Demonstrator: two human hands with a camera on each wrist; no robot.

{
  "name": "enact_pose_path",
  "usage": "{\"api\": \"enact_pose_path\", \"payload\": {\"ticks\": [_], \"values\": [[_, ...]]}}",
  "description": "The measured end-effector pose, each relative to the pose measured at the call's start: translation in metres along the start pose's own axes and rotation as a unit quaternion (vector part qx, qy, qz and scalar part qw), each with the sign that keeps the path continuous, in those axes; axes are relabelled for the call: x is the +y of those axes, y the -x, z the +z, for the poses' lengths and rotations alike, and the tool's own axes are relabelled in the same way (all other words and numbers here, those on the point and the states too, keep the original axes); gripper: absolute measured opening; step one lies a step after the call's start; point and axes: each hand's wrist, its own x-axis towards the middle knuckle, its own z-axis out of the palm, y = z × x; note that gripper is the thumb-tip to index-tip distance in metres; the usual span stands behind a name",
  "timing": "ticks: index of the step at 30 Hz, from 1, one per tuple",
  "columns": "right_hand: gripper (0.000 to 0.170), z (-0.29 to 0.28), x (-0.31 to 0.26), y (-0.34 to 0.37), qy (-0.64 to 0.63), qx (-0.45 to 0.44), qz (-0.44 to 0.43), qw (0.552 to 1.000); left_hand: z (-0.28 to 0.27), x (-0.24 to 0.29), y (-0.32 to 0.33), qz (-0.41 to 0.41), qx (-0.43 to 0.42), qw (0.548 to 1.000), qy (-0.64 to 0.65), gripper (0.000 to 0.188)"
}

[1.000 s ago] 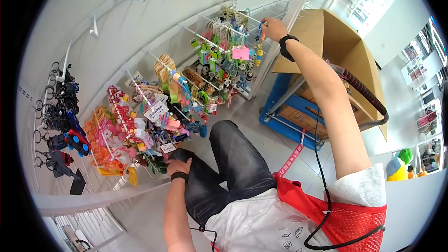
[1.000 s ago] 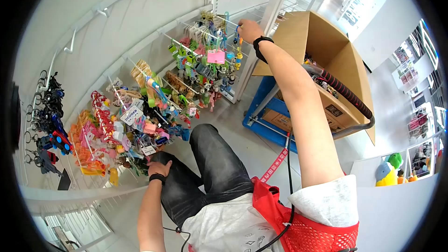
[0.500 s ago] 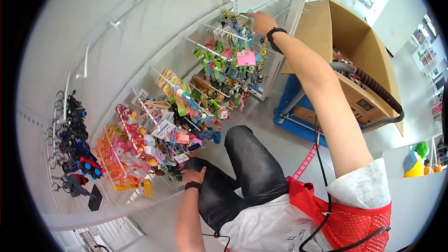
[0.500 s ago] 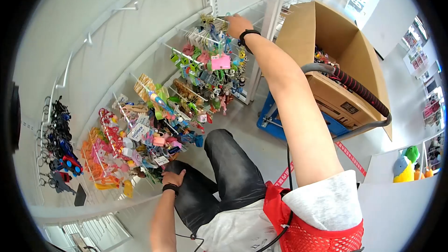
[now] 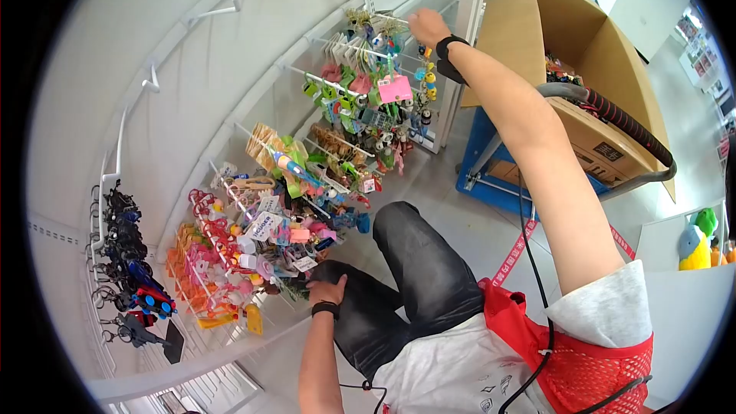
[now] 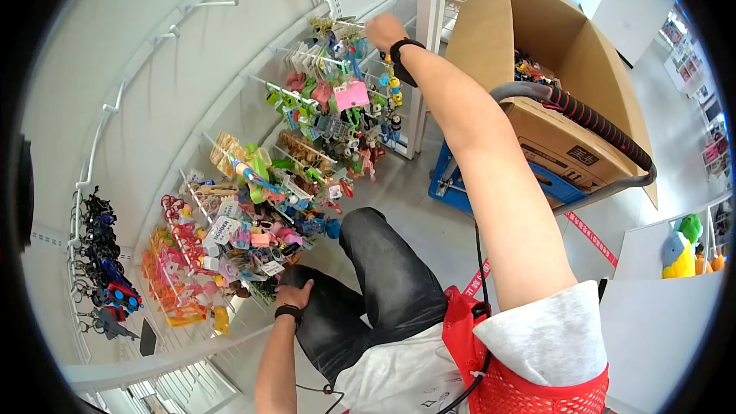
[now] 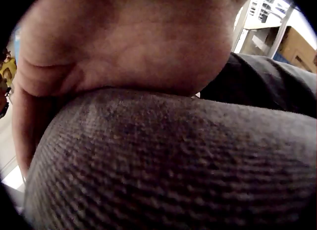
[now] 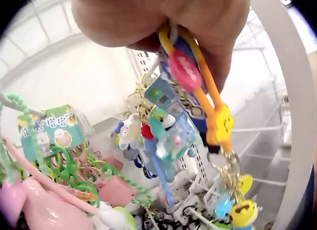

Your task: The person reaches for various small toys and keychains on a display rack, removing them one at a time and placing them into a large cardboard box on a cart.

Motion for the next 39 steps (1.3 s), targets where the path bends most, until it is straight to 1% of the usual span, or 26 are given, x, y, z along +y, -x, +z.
{"api": "enact_pose_path", "payload": {"ticks": [1, 4, 8, 10, 12, 14, 16, 17, 19, 23, 25, 26, 27, 28, 29, 31, 32, 34, 35, 36, 37, 38, 39], "values": [[0.048, -0.001, 0.003, 0.003, 0.000, -0.001, 0.000, 1.000, 0.000, 0.000, 0.001, 0.000, -0.001, 1.000, 0.000, 0.137], [0.053, -0.001, 0.006, 0.013, -0.107, 0.003, 0.080, 0.991, -0.004, 0.002, 0.005, -0.006, 0.002, 1.000, -0.003, 0.137], [0.055, 0.000, 0.006, 0.017, -0.111, 0.011, 0.114, 0.987, -0.006, 0.001, 0.007, -0.010, 0.000, 1.000, 0.004, 0.138], [0.057, -0.003, 0.003, 0.019, -0.077, -0.005, 0.114, 0.990, 0.002, -0.003, 0.000, -0.007, 0.002, 1.000, 0.000, 0.139], [0.057, -0.008, -0.001, 0.026, -0.061, 0.002, 0.122, 0.991, 0.006, -0.003, -0.002, 0.002, 0.027, 1.000, -0.005, 0.140], [0.058, -0.014, -0.008, 0.032, -0.043, 0.008, 0.127, 0.991, 0.004, -0.001, 0.000, -0.003, 0.023, 1.000, 0.003, 0.140], [0.058, -0.014, -0.009, 0.031, 0.012, 0.022, 0.129, 0.991, -0.001, 0.001, 0.005, -0.009, 0.019, 1.000, 0.013, 0.140], [0.058, -0.015, -0.009, 0.031, 0.013, 0.021, 0.129, 0.991, -0.003, 0.001, 0.007, -0.013, 0.017, 1.000, 0.019, 0.140], [0.056, -0.020, -0.011, 0.031, 0.061, 0.001, 0.119, 0.991, -0.004, 0.000, 0.008, -0.017, 0.016, 0.999, 0.026, 0.139], [0.053, -0.028, -0.022, 0.033, 0.067, -0.012, 0.127, 0.990, -0.005, 0.001, 0.009, -0.020, 0.020, 0.999, 0.023, 0.139], [0.050, -0.034, -0.030, 0.036, 0.093, -0.062, 0.138, 0.984, 0.004, -0.003, 0.002, -0.023, 0.020, 0.999, 0.026, 0.140], [0.050, -0.037, -0.034, 0.036, 0.094, -0.062, 0.135, 0.984, 0.010, -0.002, 0.000, -0.025, 0.056, 0.998, 0.006, 0.140], [0.044, -0.038, -0.036, 0.035, 0.133, -0.055, 0.123, 0.982, 0.011, 0.000, 0.001, -0.026, 0.092, 0.995, -0.013, 0.142], [0.039, -0.040, -0.038, 0.034, 0.172, -0.048, 0.112, 0.978, 0.011, 0.000, 0.000, -0.026, 0.092, 0.995, -0.010, 0.142], [0.039, -0.040, -0.041, 0.032, 0.174, -0.048, 0.111, 0.977, 0.010, 0.000, 0.000, -0.026, 0.083, 0.996, -0.007, 0.141], [0.034, -0.034, -0.035, 0.017, 0.247, -0.022, 0.017, 0.969, 0.006, 0.003, 0.004, -0.026, 0.075, 0.997, -0.003, 0.141], [0.034, -0.032, -0.035, 0.010, 0.247, -0.021, 0.017, 0.969, 0.004, 0.005, 0.004, -0.026, 0.072, 0.997, -0.003, 0.141], [0.046, -0.024, -0.036, 0.001, 0.256, 0.016, -0.155, 0.954, -0.005, 0.007, 0.010, -0.029, 0.070, 0.997, -0.003, 0.140], [0.046, -0.019, -0.036, 0.000, 0.254, 0.016, -0.156, 0.954, -0.010, 0.007, 0.012, -0.025, 0.043, 0.999, 0.012, 0.140], [0.052, -0.013, -0.035, 0.001, 0.208, 0.001, -0.192, 0.959, -0.011, 0.007, 0.012, -0.021, 0.016, 0.999, 0.027, 0.140], [0.058, -0.009, -0.034, 0.001, 0.162, -0.013, -0.226, 0.961, -0.007, 0.005, 0.009, -0.021, 0.016, 0.999, 0.027, 0.140], [0.058, -0.007, -0.031, 0.000, 0.162, -0.013, -0.225, 0.961, -0.002, 0.004, 0.006, -0.019, 0.026, 0.999, 0.019, 0.139], [0.058, -0.016, -0.044, 0.007, 0.169, -0.068, -0.169, 0.969, 0.002, 0.002, 0.002, -0.016, 0.035, 0.999, 0.011, 0.138]]}}
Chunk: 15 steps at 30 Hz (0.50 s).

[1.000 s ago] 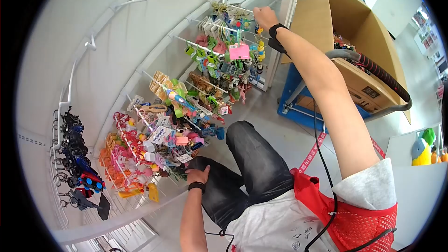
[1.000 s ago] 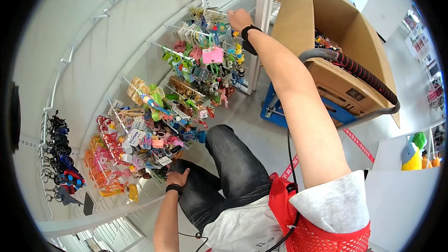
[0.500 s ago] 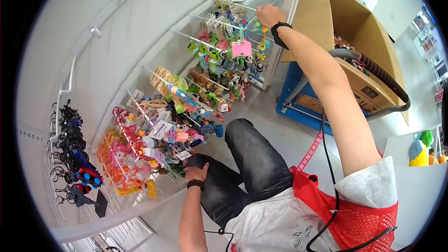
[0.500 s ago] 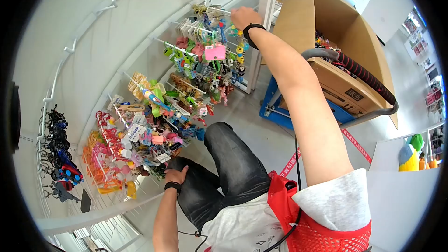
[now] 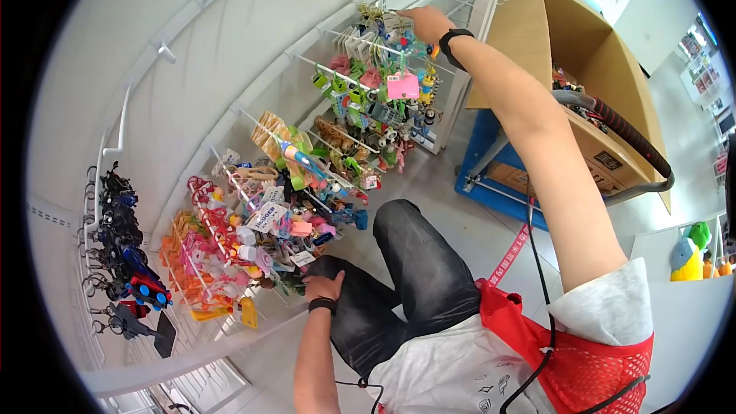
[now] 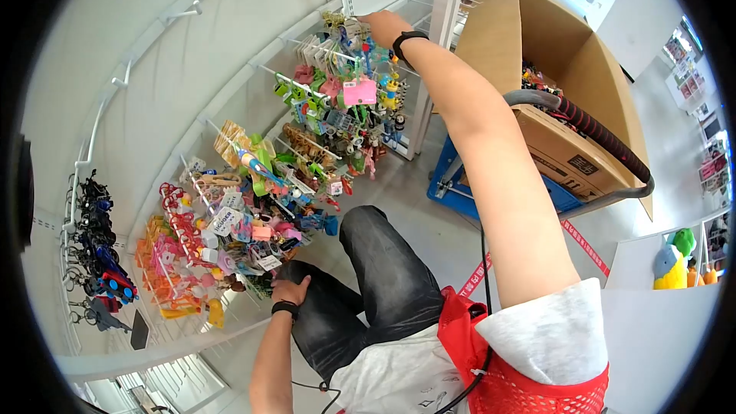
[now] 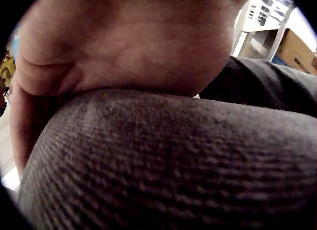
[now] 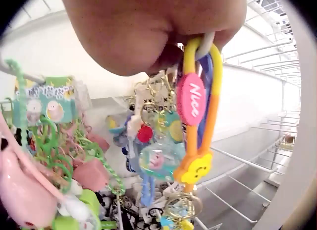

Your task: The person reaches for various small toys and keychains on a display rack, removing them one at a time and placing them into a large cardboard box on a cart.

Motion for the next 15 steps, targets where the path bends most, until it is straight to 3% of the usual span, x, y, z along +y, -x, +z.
{"api": "enact_pose_path", "payload": {"ticks": [1, 5, 7, 12, 15], "values": [[0.058, -0.003, -0.003, 0.001, -0.007, -0.065, 0.046, 0.997, -0.002, -0.001, 0.000, 0.000, -0.001, 1.000, 0.000, 0.138], [0.049, 0.004, 0.010, -0.001, -0.150, -0.066, 0.118, 0.979, -0.012, 0.002, 0.009, -0.004, -0.027, 1.000, 0.009, 0.136], [0.036, 0.022, 0.024, -0.006, -0.124, 0.065, 0.057, 0.989, -0.014, 0.004, 0.009, -0.011, -0.032, 0.999, 0.019, 0.136], [0.022, 0.033, 0.022, -0.003, -0.101, 0.114, 0.127, 0.980, 0.009, 0.000, -0.003, -0.006, 0.053, 0.999, -0.005, 0.140], [0.020, 0.044, 0.027, -0.010, -0.033, 0.142, 0.150, 0.978, 0.008, 0.001, -0.001, -0.013, 0.047, 0.999, 0.000, 0.139]]}}
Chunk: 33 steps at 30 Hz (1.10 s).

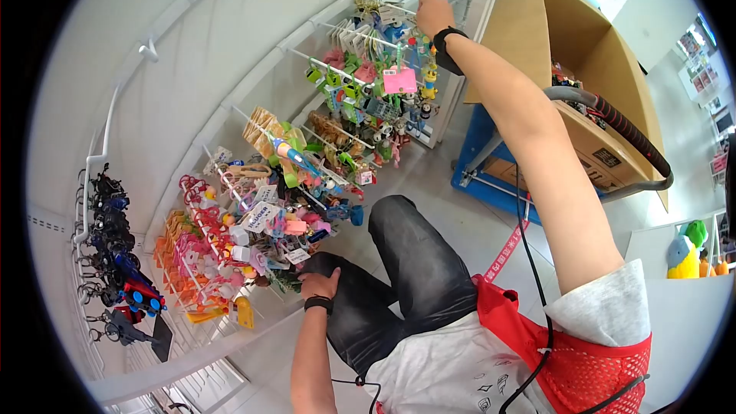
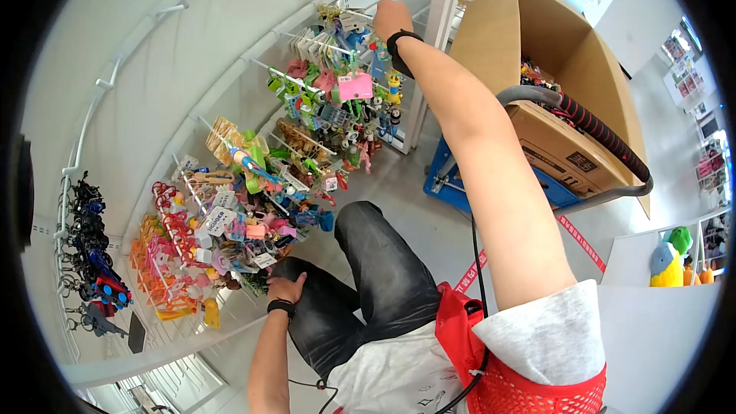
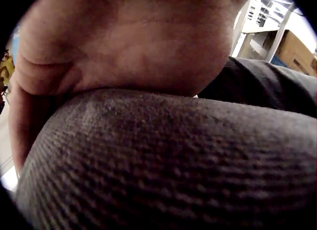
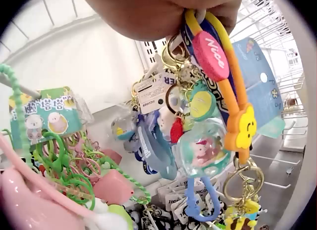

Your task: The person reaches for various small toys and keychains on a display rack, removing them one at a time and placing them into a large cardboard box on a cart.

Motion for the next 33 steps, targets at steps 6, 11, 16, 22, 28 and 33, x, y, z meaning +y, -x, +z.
{"api": "enact_pose_path", "payload": {"ticks": [6, 11, 16, 22, 28, 33], "values": [[0.028, -0.008, -0.016, 0.008, 0.073, 0.007, -0.035, 0.997, 0.000, 0.000, 0.000, 0.004, 0.004, 1.000, -0.014, 0.138], [0.045, -0.025, -0.026, 0.021, 0.140, -0.056, -0.144, 0.978, -0.012, 0.003, 0.003, 0.003, -0.055, 0.998, 0.002, 0.141], [0.062, -0.028, -0.029, 0.014, 0.171, -0.141, -0.139, 0.965, -0.014, 0.008, 0.005, 0.016, -0.046, 0.999, -0.001, 0.141], [0.072, -0.034, -0.040, -0.003, 0.125, -0.266, -0.099, 0.951, -0.005, 0.007, 0.001, 0.014, -0.009, 0.999, -0.039, 0.137], [0.051, -0.021, -0.023, -0.009, -0.005, -0.201, -0.104, 0.974, -0.009, 0.005, 0.004, 0.013, -0.002, 0.999, -0.030, 0.138], [0.045, -0.004, -0.008, -0.023, -0.068, -0.216, -0.047, 0.973, 0.006, -0.002, -0.008, 0.025, -0.021, 0.999, -0.030, 0.140]]}}
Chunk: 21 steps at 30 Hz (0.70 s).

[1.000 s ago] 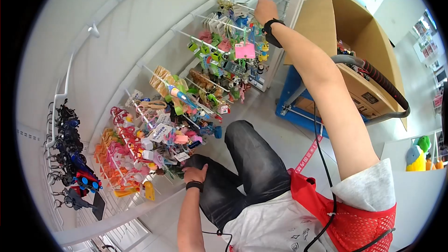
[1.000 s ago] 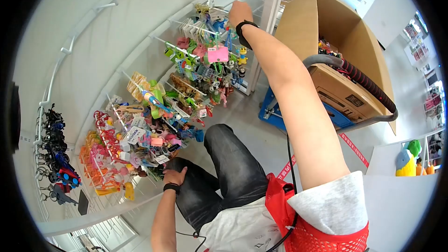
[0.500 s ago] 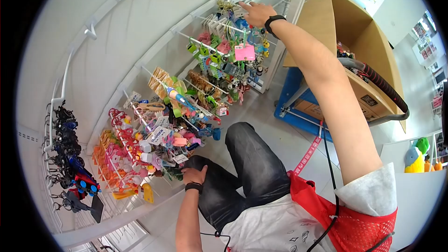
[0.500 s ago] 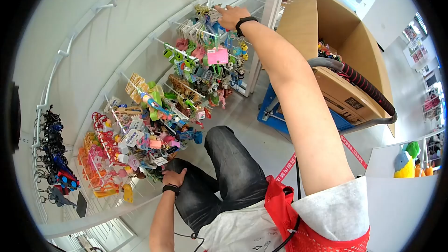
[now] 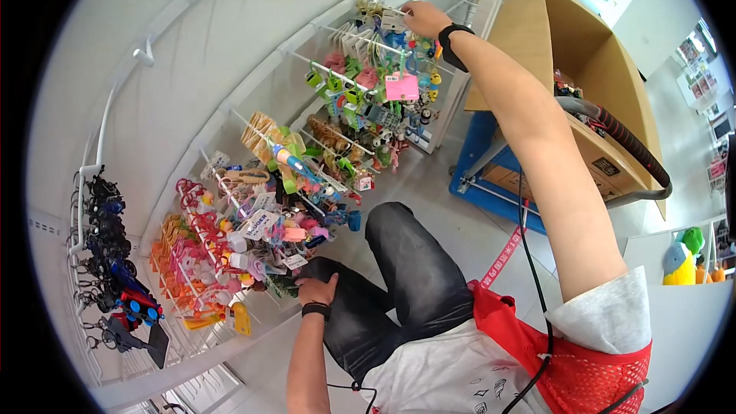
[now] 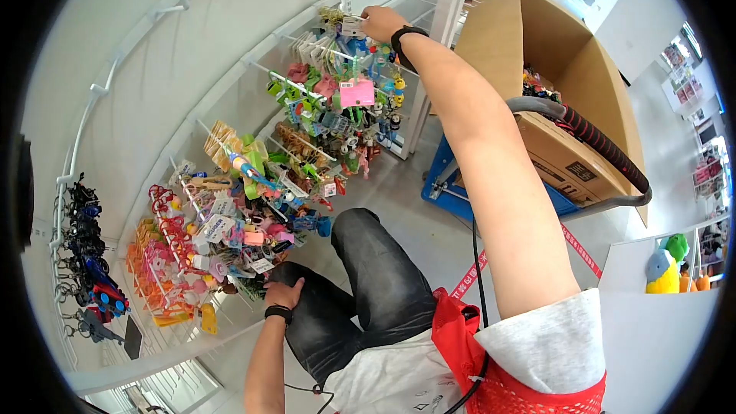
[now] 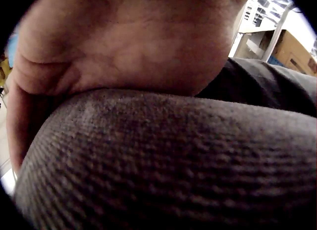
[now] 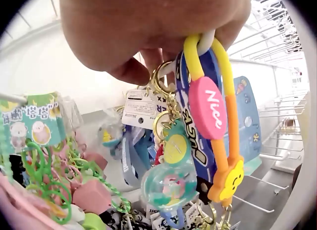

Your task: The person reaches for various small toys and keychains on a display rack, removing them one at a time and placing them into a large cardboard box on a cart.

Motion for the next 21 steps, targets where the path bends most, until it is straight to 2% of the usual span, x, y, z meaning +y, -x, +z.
{"api": "enact_pose_path", "payload": {"ticks": [8, 11, 13, 17, 19, 20, 21], "values": [[0.049, -0.001, 0.002, -0.002, 0.040, 0.008, 0.020, 0.999, -0.014, 0.006, 0.011, -0.013, 0.015, 1.000, 0.004, 0.139], [0.058, -0.002, -0.004, -0.001, 0.094, -0.001, 0.032, 0.995, -0.013, 0.007, 0.011, -0.016, 0.017, 1.000, 0.002, 0.139], [0.063, -0.002, -0.008, -0.001, 0.119, -0.038, 0.102, 0.987, -0.011, 0.004, 0.010, -0.020, 0.020, 1.000, -0.002, 0.139], [0.069, -0.002, -0.015, 0.005, 0.104, -0.024, 0.096, 0.990, -0.016, 0.004, 0.011, -0.021, -0.012, 1.000, 0.017, 0.142], [0.067, 0.004, -0.015, 0.016, 0.089, 0.087, -0.007, 0.992, -0.019, 0.004, 0.012, -0.021, -0.014, 0.999, 0.019, 0.142], [0.067, 0.001, -0.018, 0.019, 0.089, 0.087, -0.008, 0.992, -0.022, 0.005, 0.014, -0.023, -0.019, 0.999, 0.024, 0.142], [0.064, -0.003, -0.018, 0.020, 0.090, 0.040, -0.017, 0.995, -0.024, 0.006, 0.015, -0.025, -0.024, 0.999, 0.029, 0.142]]}}
